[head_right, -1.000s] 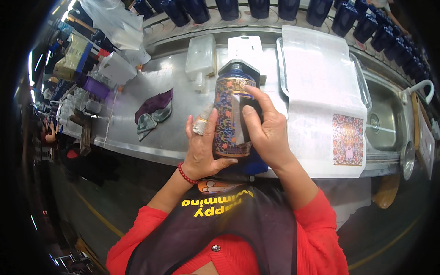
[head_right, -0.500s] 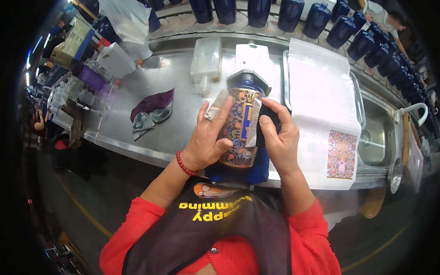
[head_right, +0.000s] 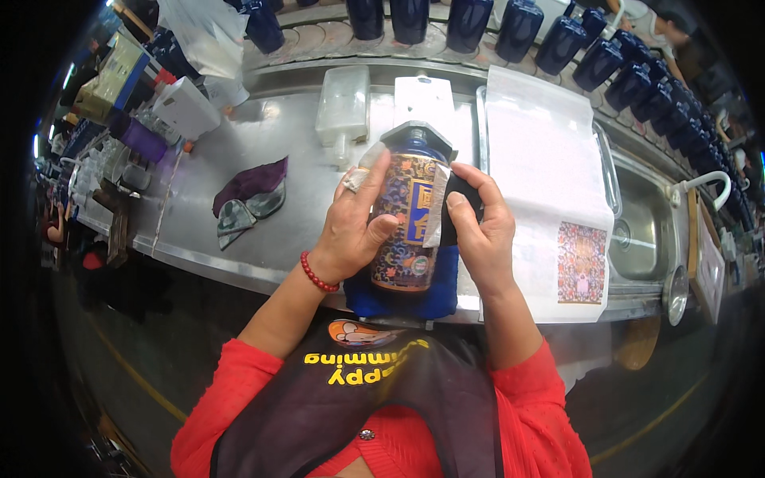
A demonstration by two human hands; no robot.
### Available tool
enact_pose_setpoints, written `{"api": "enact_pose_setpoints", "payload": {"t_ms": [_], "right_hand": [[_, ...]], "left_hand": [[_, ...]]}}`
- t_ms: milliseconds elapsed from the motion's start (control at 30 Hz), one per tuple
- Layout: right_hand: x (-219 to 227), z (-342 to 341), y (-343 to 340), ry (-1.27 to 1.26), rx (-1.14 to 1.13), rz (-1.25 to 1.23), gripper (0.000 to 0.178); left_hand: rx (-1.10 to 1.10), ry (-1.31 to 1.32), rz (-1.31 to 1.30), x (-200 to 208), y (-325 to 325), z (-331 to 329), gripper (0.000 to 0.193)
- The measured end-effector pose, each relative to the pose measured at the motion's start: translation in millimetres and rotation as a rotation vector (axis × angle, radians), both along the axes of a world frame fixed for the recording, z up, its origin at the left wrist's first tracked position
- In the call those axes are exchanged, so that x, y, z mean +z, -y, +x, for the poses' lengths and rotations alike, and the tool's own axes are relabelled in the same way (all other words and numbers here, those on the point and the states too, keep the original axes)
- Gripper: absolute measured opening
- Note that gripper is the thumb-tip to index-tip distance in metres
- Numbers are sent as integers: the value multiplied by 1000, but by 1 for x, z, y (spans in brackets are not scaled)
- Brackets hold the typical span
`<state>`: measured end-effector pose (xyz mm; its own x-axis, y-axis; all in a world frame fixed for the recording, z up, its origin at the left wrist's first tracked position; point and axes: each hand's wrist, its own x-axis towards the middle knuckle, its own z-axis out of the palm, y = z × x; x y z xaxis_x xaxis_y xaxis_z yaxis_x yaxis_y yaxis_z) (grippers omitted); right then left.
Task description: The person applies decorative stickers to a blue ceramic bottle, smoothing each with a black squeegee tool. They rotate the bottle to align and press multiple stickers, then place the finished bottle on a nearby rack.
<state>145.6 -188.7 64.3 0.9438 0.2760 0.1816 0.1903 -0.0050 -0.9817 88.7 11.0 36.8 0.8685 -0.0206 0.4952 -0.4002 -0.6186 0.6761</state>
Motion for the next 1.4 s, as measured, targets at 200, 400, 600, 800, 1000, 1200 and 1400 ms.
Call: {"api": "enact_pose_setpoints", "payload": {"t_ms": [200,400,600,800,1000,1200,1400], "right_hand": [[3,6,-4,17,28,-62,38],[3,8,-6,57,33,-13,32],[1,13,-5,20,65,15,34],[5,14,-5,24,47,-22,34],[12,24,-9,125,21,-150,30],[17,28,-20,153,29,-144,29],[28,30,-29,130,106,-336,32]], "left_hand": [[15,-35,-81,-7,3,-3,93],[-68,-156,-188,-22,-5,-31,106],[65,-157,340,-28,-4,-69,104],[157,-65,539,1,-1,-73,85],[215,105,509,13,13,-70,76],[215,96,475,13,16,-70,77],[208,64,476,12,17,-71,80]]}}
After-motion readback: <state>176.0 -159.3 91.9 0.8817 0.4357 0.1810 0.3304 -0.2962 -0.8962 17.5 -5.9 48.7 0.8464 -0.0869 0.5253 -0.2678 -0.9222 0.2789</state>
